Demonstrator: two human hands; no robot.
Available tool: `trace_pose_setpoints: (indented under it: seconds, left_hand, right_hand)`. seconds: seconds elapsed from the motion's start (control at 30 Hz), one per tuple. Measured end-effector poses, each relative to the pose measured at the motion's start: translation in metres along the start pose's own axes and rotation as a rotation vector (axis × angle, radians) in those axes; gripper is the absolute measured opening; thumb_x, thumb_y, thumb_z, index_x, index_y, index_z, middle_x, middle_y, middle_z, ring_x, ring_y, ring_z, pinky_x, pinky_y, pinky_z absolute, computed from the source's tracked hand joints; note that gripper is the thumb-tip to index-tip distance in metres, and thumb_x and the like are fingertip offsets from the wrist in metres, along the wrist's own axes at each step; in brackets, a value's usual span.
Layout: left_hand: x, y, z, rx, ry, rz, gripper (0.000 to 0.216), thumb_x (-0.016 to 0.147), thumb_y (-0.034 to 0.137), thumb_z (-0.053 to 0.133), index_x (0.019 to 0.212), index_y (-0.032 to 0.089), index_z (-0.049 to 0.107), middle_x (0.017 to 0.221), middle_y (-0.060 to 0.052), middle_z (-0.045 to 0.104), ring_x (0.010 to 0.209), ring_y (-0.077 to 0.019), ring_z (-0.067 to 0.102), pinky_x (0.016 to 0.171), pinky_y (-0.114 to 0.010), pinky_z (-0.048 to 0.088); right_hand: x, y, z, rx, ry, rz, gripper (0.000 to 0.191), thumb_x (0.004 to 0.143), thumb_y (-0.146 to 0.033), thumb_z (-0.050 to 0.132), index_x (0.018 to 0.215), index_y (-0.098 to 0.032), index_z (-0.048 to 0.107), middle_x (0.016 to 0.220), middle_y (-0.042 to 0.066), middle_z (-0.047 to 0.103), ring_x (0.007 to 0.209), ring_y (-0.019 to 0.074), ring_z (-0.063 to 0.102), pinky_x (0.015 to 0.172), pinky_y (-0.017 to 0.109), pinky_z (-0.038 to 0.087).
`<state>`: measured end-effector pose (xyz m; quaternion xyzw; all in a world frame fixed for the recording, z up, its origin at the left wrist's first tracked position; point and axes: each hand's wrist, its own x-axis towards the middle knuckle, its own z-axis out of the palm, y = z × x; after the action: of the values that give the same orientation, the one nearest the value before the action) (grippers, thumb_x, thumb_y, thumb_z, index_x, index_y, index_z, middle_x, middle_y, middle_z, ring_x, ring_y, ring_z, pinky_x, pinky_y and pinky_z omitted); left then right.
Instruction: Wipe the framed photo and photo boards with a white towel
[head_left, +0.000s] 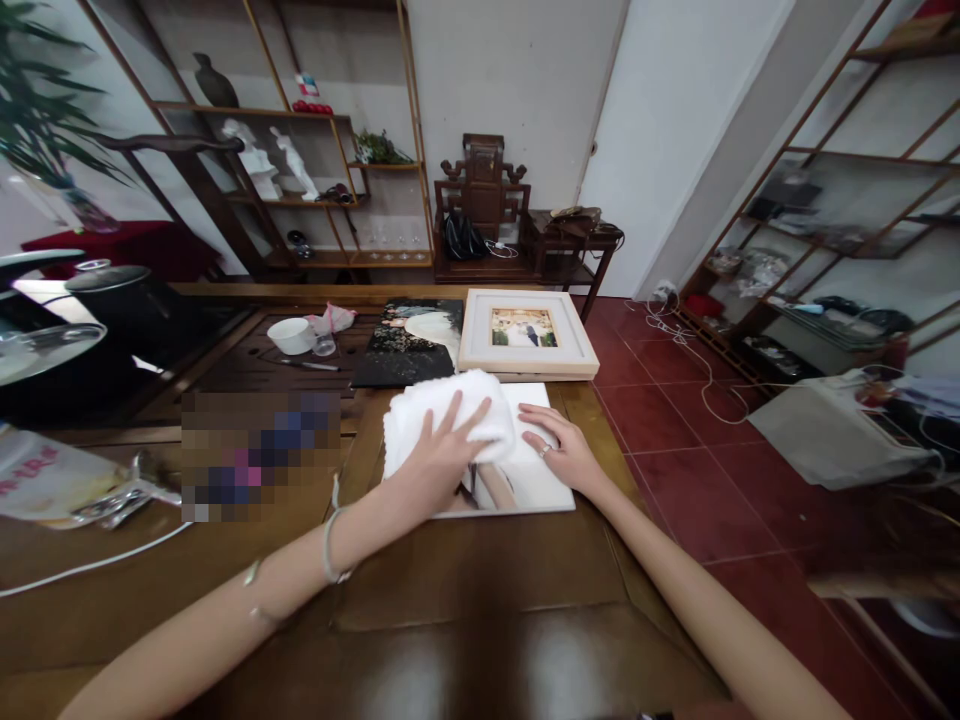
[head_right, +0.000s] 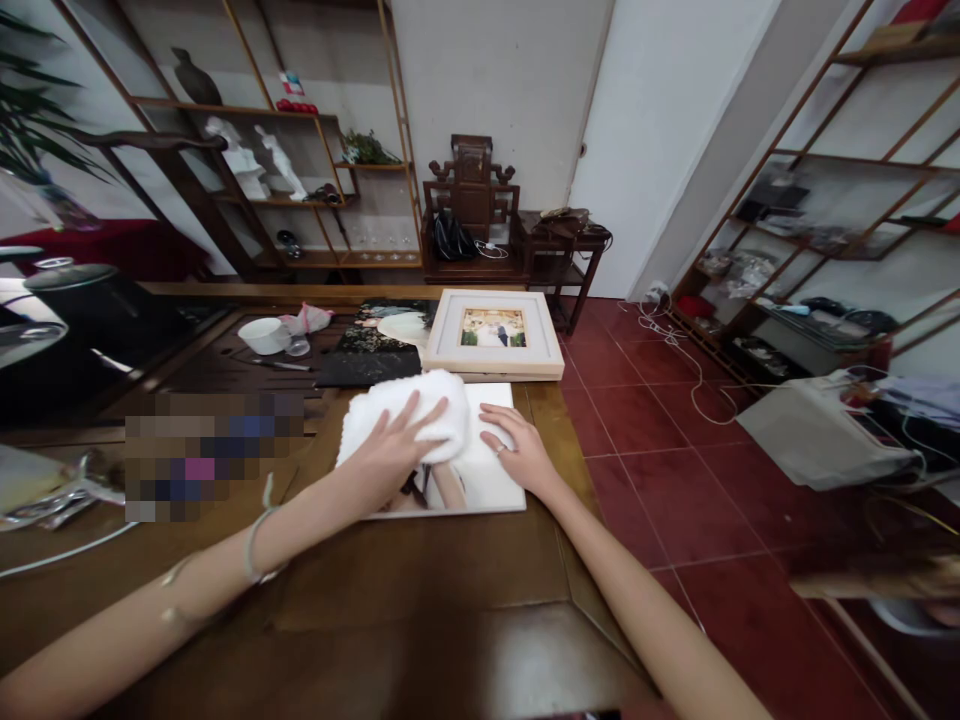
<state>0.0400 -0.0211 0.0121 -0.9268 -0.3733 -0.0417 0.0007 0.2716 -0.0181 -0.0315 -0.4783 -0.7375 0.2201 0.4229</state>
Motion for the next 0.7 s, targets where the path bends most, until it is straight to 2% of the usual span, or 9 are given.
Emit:
trace_pose_setpoints:
  seconds: [0.1, 0.17, 0.23, 0.33, 0.47, 0.6, 0.7]
  left_hand:
    - [0.018, -0.005, 0.013, 0.061, 0.116, -0.081, 0.039, 0.081, 0.001, 0.048, 0.108, 0.022, 0.066, 0.151, -0.008, 0.021, 0.136, -0.0440, 0.008, 0.097, -0.074, 0.018]
    - [0.020, 0.000, 0.014, 0.080, 0.096, -0.075, 0.034, 0.083, 0.003, 0.049, 0.105, 0.021, 0.068, 0.150, -0.009, 0.024, 0.136, -0.0430, 0.015, 0.098, -0.074, 0.019]
    - [0.017, 0.007, 0.010, 0.108, 0.034, -0.075, 0.034, 0.082, 0.006, 0.052, 0.109, 0.022, 0.066, 0.149, -0.010, 0.026, 0.135, -0.0424, 0.021, 0.097, -0.073, 0.025]
    - [0.002, 0.024, 0.000, 0.182, -0.061, -0.079, 0.039, 0.081, 0.009, 0.056, 0.115, 0.025, 0.063, 0.149, -0.009, 0.028, 0.133, -0.0424, 0.027, 0.093, -0.069, 0.035]
    - [-0.030, 0.055, 0.002, 0.248, -0.076, -0.068, 0.039, 0.083, 0.017, 0.059, 0.118, 0.033, 0.062, 0.148, -0.008, 0.029, 0.129, -0.0452, 0.032, 0.089, -0.069, 0.039]
    - [-0.054, 0.078, 0.007, 0.191, -0.116, -0.008, 0.022, 0.087, 0.031, 0.057, 0.104, 0.034, 0.070, 0.146, -0.005, 0.033, 0.127, -0.0452, 0.035, 0.088, -0.069, 0.041]
    - [-0.055, 0.079, 0.000, 0.142, -0.162, 0.036, 0.022, 0.087, 0.027, 0.056, 0.102, 0.033, 0.071, 0.147, -0.005, 0.033, 0.128, -0.0444, 0.035, 0.089, -0.069, 0.041]
  right_hand:
    - [0.000, 0.000, 0.000, 0.004, -0.002, -0.002, 0.027, 0.088, -0.029, 0.053, 0.112, -0.026, 0.064, 0.126, 0.007, 0.060, 0.118, 0.0209, 0.054, 0.103, 0.041, 0.040]
    - [0.000, 0.001, 0.000, 0.006, -0.005, 0.002, 0.030, 0.089, -0.030, 0.050, 0.117, -0.026, 0.063, 0.129, 0.006, 0.058, 0.121, 0.0207, 0.052, 0.105, 0.041, 0.039]
    - [0.000, 0.003, 0.001, 0.013, -0.007, 0.011, 0.033, 0.090, -0.031, 0.049, 0.121, -0.026, 0.061, 0.133, 0.006, 0.055, 0.124, 0.0209, 0.050, 0.107, 0.042, 0.036]
    - [-0.001, 0.008, 0.002, 0.003, 0.011, 0.022, 0.035, 0.090, -0.034, 0.049, 0.123, -0.028, 0.059, 0.136, 0.004, 0.052, 0.128, 0.0223, 0.045, 0.109, 0.045, 0.034]
    - [-0.001, 0.012, 0.004, -0.048, 0.033, 0.035, 0.034, 0.088, -0.033, 0.051, 0.120, -0.027, 0.062, 0.135, 0.005, 0.052, 0.130, 0.0232, 0.042, 0.109, 0.047, 0.034]
    - [-0.002, 0.012, 0.005, -0.075, 0.062, 0.017, 0.030, 0.087, -0.029, 0.052, 0.114, -0.025, 0.066, 0.131, 0.008, 0.056, 0.125, 0.0236, 0.047, 0.106, 0.046, 0.038]
    - [-0.002, 0.010, 0.005, -0.096, 0.103, -0.014, 0.025, 0.086, -0.028, 0.054, 0.106, -0.025, 0.069, 0.122, 0.008, 0.061, 0.117, 0.0234, 0.052, 0.101, 0.045, 0.042]
